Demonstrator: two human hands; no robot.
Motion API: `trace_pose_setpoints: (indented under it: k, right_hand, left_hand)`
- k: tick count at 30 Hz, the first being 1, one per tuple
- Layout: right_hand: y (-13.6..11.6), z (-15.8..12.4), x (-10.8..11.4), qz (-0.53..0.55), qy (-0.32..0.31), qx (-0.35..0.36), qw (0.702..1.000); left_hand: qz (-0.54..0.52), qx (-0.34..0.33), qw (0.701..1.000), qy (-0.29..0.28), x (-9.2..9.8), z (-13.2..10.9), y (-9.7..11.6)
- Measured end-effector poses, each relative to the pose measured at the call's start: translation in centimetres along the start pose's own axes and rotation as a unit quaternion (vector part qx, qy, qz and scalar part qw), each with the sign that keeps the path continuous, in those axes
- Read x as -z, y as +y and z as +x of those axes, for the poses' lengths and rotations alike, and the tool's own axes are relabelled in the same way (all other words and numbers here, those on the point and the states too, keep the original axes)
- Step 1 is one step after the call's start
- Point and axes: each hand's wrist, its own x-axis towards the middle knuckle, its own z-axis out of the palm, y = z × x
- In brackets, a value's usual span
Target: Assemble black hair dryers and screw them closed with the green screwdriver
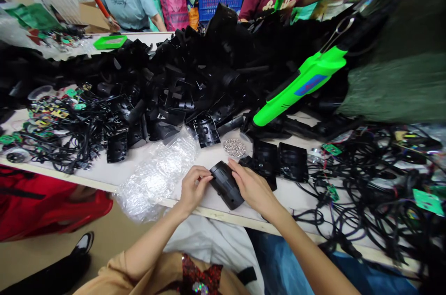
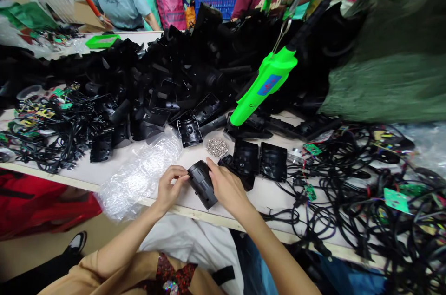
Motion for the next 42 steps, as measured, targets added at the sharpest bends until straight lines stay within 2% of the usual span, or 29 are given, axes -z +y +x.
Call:
trace_pose_setpoints:
  k: [2,6,9,14,19,24,29,32,37,42]
  right_hand:
    - [-0.3,-0.7,-0.3,0.017,0.009,0.004,1.0]
    - [-0.7,-1.5,-0.9,0.031,0.039,0.028,0.998]
    - [-0.8,-1.6,-1.3,0.033,0.049,0.032,0.998]
    - [-0.7,-1.6,-2.0,0.032,0.073,0.024,0.997]
    - [-0.9,-2.0,-3.2,0.036,0.147,0.018,0.988]
    - [-1.2,-2.2,-3.8,0.046,0.182,0.01,0.982]
    - [-1.5,-2.1,-4.0,0.036,0.193,0.0,0.981]
    - [-1.6,-2.1,-4.1,0.031,0.201,-0.006,0.979]
    - [-1.9,-2.1,-4.2,0.029,0.211,-0.008,0.977]
    - [-2.4,-1.3,-4.7,0.03,0.224,-0.031,0.974]
  left_hand:
    - [0.01,-0.036,0.999,0.014,-0.4,-0.1,-0.4]
    - [0.066,-0.108,0.992,-0.005,-0.8,-0.5,-1.0]
    - [0.097,-0.136,0.986,-0.012,-0.8,-0.6,-1.4]
    - [0.091,-0.171,0.981,-0.025,-0.6,-0.9,-1.8]
    - [0.047,-0.098,0.994,-0.022,-0.7,-1.5,-1.7]
    - [-0.021,0.012,1.0,0.001,-1.2,-0.9,-1.0]
    - [-0.119,0.152,0.981,-0.016,-1.8,0.0,-0.7]
    - [-0.178,0.206,0.962,-0.038,-1.9,0.2,-0.6]
    - [-0.209,0.207,0.954,-0.061,-1.9,0.6,-0.7]
    - [-0.155,0.199,0.964,-0.084,-1.9,1.3,-1.2]
